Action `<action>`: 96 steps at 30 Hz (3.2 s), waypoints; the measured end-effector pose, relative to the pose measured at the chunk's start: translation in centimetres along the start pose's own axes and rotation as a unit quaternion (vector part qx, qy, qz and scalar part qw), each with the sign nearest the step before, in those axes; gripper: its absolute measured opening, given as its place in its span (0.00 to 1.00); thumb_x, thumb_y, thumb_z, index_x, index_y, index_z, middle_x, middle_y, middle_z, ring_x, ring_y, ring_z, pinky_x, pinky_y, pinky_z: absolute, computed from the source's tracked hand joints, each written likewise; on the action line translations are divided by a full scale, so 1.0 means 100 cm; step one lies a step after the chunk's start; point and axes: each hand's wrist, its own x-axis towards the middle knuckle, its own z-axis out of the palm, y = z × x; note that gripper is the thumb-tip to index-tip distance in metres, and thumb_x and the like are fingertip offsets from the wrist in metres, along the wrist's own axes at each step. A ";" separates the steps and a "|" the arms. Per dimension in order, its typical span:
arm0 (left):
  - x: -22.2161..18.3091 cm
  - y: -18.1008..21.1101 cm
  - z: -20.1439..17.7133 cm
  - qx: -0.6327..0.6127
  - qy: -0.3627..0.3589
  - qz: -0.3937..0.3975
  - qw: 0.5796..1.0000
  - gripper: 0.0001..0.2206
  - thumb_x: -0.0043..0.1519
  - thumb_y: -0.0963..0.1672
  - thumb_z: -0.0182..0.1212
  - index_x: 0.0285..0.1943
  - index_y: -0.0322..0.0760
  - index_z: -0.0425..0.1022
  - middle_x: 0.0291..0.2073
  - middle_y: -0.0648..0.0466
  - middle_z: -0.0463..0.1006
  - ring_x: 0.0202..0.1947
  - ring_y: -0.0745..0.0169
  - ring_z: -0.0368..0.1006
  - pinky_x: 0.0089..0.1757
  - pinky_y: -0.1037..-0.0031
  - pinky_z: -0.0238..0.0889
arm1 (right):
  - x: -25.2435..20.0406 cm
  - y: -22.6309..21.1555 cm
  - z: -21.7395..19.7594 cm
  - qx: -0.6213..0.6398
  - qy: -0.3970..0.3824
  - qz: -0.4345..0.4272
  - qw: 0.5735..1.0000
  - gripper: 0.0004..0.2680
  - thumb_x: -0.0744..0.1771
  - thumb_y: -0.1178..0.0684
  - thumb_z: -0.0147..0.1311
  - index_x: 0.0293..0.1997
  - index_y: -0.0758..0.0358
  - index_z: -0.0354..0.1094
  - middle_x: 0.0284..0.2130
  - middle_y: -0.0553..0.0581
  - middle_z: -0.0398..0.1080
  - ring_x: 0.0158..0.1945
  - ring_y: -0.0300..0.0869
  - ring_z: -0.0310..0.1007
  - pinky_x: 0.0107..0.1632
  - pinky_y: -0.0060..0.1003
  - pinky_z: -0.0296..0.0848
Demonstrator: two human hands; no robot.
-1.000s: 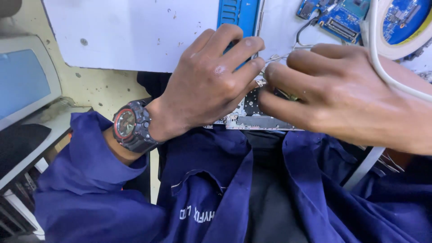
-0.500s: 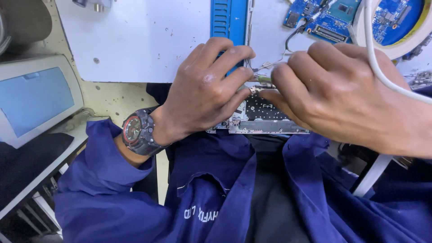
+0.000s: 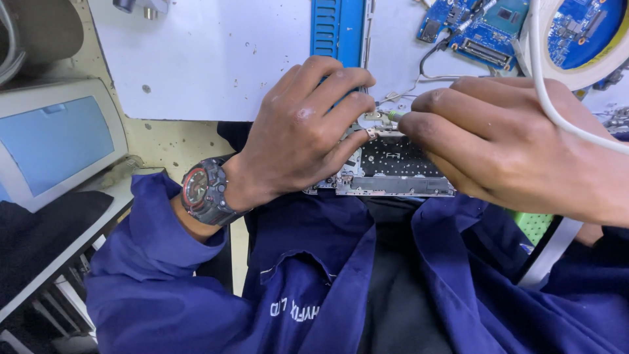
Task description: Repairing a laptop by manipulating internal wires and connectors using pliers
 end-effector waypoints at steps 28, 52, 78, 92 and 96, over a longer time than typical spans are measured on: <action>0.000 0.009 -0.020 -0.164 0.063 0.014 0.984 0.03 0.65 0.33 0.64 0.44 0.26 0.77 0.44 0.39 0.79 0.43 0.39 0.77 0.44 0.55 0.71 | -0.039 -0.024 -0.028 0.154 0.167 0.071 0.971 0.06 0.70 0.66 0.45 0.45 0.75 0.71 0.53 0.72 0.78 0.57 0.65 0.81 0.50 0.50 0.76; 0.044 0.045 0.021 -0.715 0.055 -0.328 0.614 0.12 0.68 0.42 0.60 0.54 0.26 0.75 0.42 0.36 0.82 0.47 0.40 0.82 0.54 0.63 0.79 | -0.060 0.009 0.037 0.074 0.178 0.139 0.971 0.20 0.64 0.66 0.56 0.65 0.64 0.69 0.53 0.60 0.72 0.42 0.53 0.76 0.26 0.43 0.64; 0.027 0.004 -0.015 -0.075 -0.083 -0.193 0.975 0.08 0.63 0.36 0.65 0.46 0.39 0.73 0.38 0.53 0.70 0.33 0.59 0.70 0.36 0.66 0.67 | -0.066 0.003 0.009 0.199 0.177 0.129 0.955 0.27 0.58 0.74 0.43 0.63 0.72 0.72 0.43 0.61 0.73 0.41 0.51 0.74 0.41 0.44 0.70; 0.030 0.016 -0.012 -0.034 -0.090 -0.173 0.980 0.07 0.66 0.33 0.49 0.38 0.34 0.64 0.34 0.49 0.64 0.33 0.54 0.60 0.34 0.65 0.53 | -0.072 0.001 0.021 0.186 0.164 0.150 0.957 0.27 0.56 0.71 0.45 0.62 0.63 0.72 0.46 0.52 0.74 0.41 0.46 0.74 0.27 0.41 0.61; 0.034 0.014 -0.029 -0.115 -0.069 -0.173 0.976 0.06 0.69 0.36 0.48 0.43 0.37 0.58 0.34 0.49 0.63 0.32 0.55 0.55 0.35 0.61 0.48 | -0.076 -0.001 0.025 0.166 0.176 0.162 0.957 0.27 0.58 0.70 0.46 0.64 0.60 0.73 0.47 0.51 0.74 0.42 0.45 0.74 0.27 0.40 0.59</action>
